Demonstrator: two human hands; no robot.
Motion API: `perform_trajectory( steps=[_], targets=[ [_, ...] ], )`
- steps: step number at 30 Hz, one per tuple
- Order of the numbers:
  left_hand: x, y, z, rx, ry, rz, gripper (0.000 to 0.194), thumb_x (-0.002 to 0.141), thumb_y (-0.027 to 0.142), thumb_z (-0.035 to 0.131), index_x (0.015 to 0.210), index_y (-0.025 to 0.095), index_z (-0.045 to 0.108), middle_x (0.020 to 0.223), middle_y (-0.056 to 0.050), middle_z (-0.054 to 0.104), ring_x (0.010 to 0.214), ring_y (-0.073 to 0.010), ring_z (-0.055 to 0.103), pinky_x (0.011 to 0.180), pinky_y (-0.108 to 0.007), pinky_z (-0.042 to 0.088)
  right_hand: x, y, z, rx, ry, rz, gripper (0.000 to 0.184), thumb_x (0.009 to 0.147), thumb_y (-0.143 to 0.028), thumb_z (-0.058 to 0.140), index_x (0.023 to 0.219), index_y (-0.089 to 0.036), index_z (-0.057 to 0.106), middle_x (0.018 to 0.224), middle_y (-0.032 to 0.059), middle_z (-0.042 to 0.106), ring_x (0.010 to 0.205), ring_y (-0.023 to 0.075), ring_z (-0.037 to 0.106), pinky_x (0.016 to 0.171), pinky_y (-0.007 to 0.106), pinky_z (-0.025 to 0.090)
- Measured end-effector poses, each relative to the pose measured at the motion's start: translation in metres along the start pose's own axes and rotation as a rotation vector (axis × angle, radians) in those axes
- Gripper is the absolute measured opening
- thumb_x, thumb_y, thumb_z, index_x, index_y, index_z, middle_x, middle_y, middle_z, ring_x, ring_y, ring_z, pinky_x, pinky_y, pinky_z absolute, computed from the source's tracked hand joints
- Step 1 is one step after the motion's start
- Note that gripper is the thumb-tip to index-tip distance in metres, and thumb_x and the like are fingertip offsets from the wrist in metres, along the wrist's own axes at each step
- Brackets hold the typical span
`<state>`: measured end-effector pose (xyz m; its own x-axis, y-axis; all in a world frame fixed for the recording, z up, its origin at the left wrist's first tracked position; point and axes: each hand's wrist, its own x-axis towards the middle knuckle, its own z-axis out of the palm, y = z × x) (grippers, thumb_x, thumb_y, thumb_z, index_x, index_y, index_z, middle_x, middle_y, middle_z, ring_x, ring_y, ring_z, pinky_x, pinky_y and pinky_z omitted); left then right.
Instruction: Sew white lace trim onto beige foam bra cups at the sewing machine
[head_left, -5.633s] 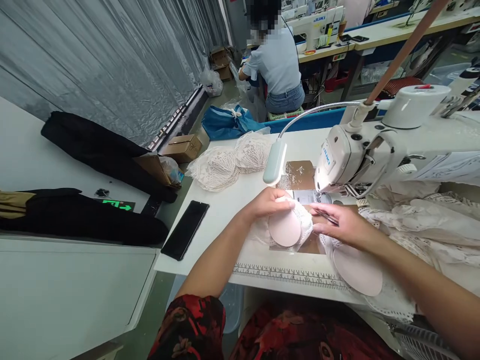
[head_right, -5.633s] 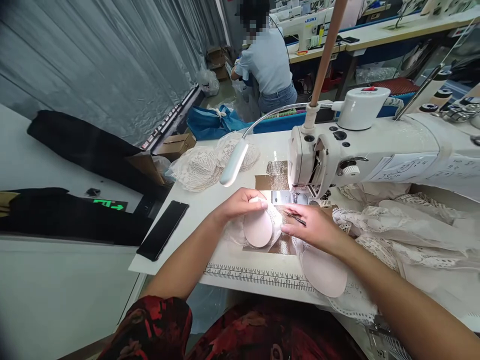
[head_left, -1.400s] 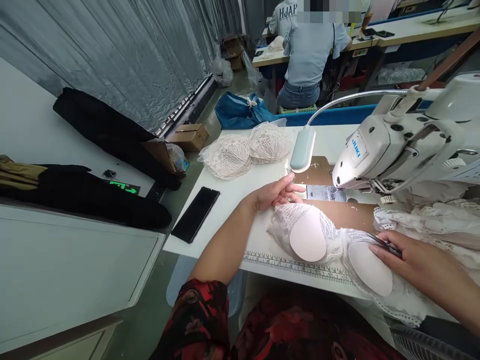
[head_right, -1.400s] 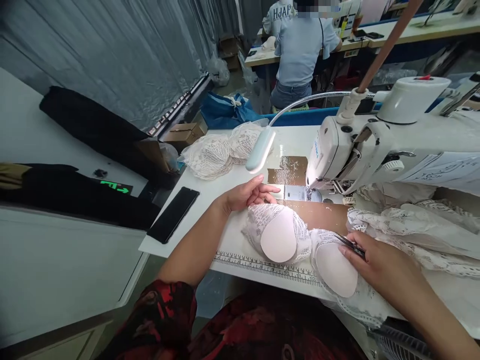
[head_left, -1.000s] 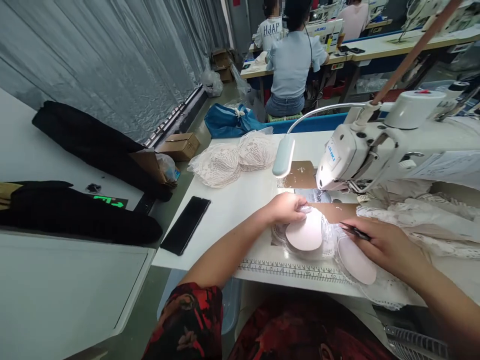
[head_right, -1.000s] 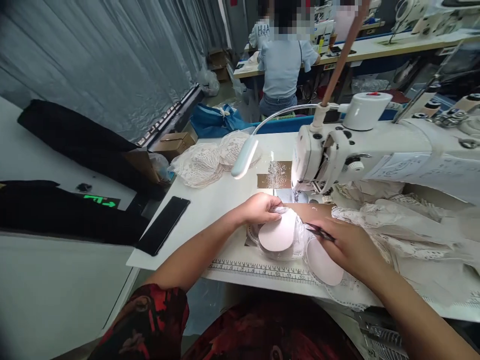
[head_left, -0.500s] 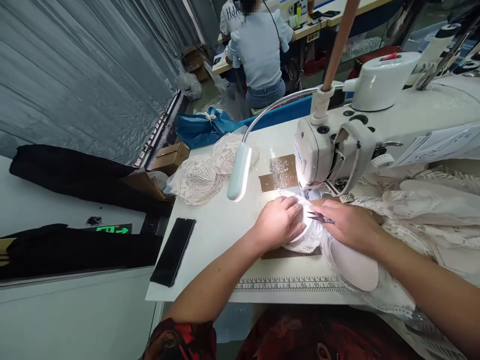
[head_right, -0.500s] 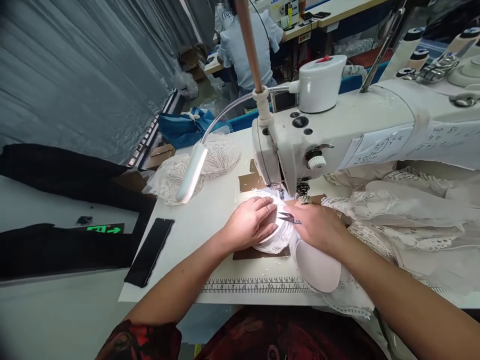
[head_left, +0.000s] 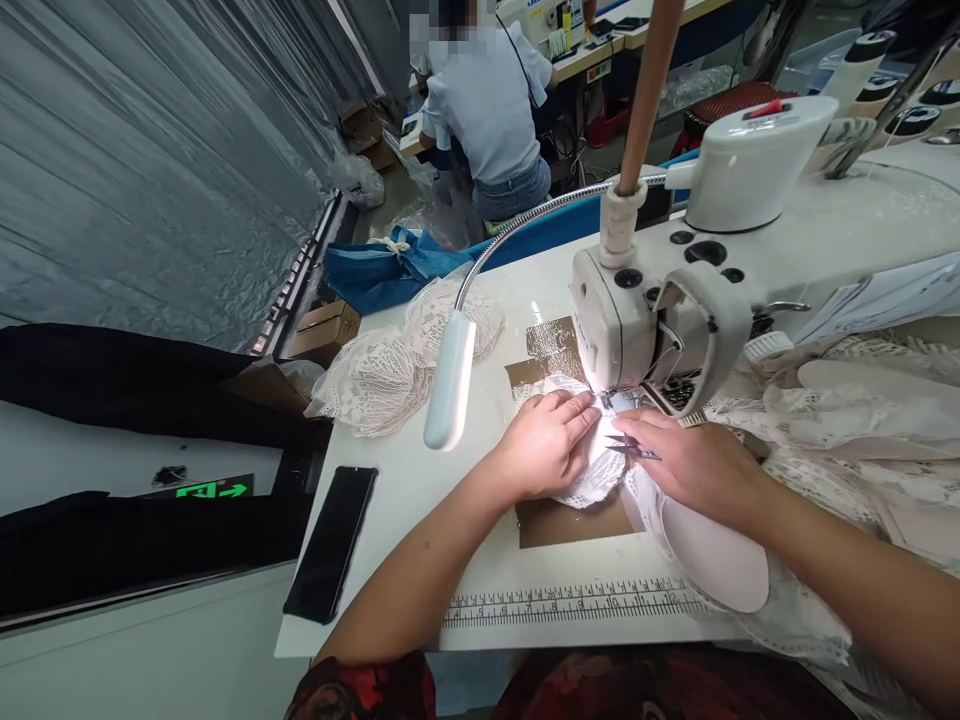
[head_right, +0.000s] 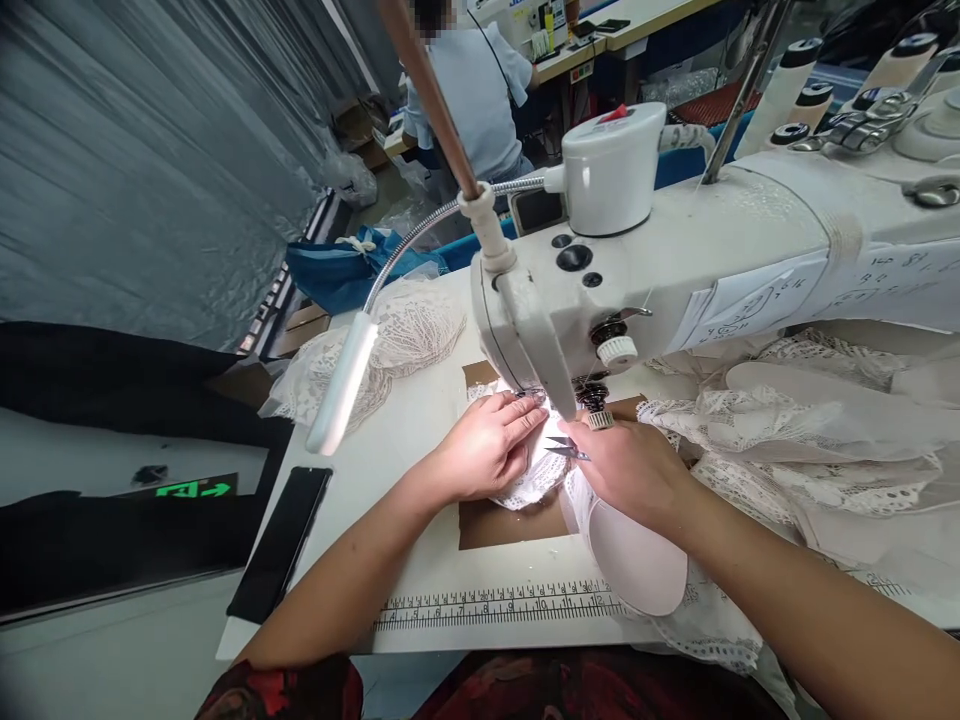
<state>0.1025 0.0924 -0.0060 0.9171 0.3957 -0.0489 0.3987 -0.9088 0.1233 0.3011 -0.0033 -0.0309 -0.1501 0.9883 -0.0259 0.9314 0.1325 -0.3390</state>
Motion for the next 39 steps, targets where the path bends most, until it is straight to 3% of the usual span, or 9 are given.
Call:
perform_trajectory(
  steps=[4,10,17,23,30,33,39],
  targets=[
    [-0.001,0.001,-0.002,-0.026,0.012,0.007,0.049,0.087,0.025,0.046,0.134,0.012,0.053,0.142,-0.012,0.051,0.120,-0.0295,0.049,0.096,-0.043,0.044,0.001,-0.002,-0.003,-0.005,-0.036,0.014,0.035,0.089,-0.023,0.043,0.118,-0.022,0.063,0.114,0.0062,0.070,0.087,0.0216,0.069,0.062,0.029,0.046],
    [0.002,-0.002,-0.004,-0.046,0.002,0.039,0.052,0.084,0.024,0.047,0.134,0.011,0.053,0.140,-0.012,0.054,0.120,-0.0298,0.050,0.096,-0.043,0.044,0.002,-0.003,-0.004,-0.097,-0.035,-0.001,0.041,0.088,-0.025,0.046,0.127,-0.021,0.059,0.112,0.0067,0.071,0.075,0.0208,0.068,0.052,0.030,0.041],
    [0.007,-0.008,-0.008,-0.027,-0.032,0.061,0.050,0.084,0.025,0.046,0.130,0.010,0.057,0.134,-0.014,0.057,0.122,-0.0312,0.049,0.093,-0.042,0.044,0.004,-0.005,-0.004,-0.091,-0.008,-0.014,0.040,0.087,-0.023,0.045,0.122,-0.022,0.063,0.124,0.0063,0.067,0.081,0.0211,0.069,0.058,0.031,0.047],
    [0.007,-0.007,-0.008,0.014,-0.045,0.071,0.050,0.086,0.024,0.048,0.133,0.010,0.054,0.138,-0.013,0.055,0.124,-0.0309,0.049,0.099,-0.045,0.040,0.000,-0.001,0.001,-0.110,0.017,-0.055,0.042,0.088,-0.023,0.043,0.126,-0.023,0.062,0.118,0.0079,0.070,0.081,0.0219,0.070,0.057,0.031,0.048],
    [-0.002,0.004,0.001,-0.001,0.056,0.092,0.040,0.097,0.028,0.039,0.128,0.012,0.058,0.138,-0.013,0.055,0.120,-0.0285,0.053,0.106,-0.048,0.035,-0.002,0.002,0.005,-0.140,0.010,-0.064,0.046,0.086,-0.021,0.045,0.129,-0.025,0.061,0.117,0.0066,0.071,0.075,0.0201,0.070,0.050,0.030,0.044],
    [-0.004,0.002,0.008,-0.022,0.096,0.091,0.043,0.099,0.035,0.037,0.129,0.012,0.057,0.137,-0.013,0.056,0.121,-0.0290,0.053,0.107,-0.049,0.035,-0.001,0.001,0.005,-0.133,-0.004,-0.053,0.045,0.087,-0.024,0.045,0.130,-0.025,0.060,0.108,0.0060,0.073,0.076,0.0207,0.069,0.050,0.029,0.043],
    [0.000,-0.008,0.011,-0.031,0.150,0.081,0.040,0.098,0.030,0.037,0.127,0.013,0.058,0.133,-0.013,0.060,0.120,-0.0280,0.054,0.108,-0.049,0.034,0.003,-0.005,0.003,-0.144,0.016,-0.010,0.043,0.088,-0.026,0.044,0.128,-0.030,0.059,0.098,0.0045,0.073,0.078,0.0188,0.067,0.053,0.025,0.043]
  ],
)
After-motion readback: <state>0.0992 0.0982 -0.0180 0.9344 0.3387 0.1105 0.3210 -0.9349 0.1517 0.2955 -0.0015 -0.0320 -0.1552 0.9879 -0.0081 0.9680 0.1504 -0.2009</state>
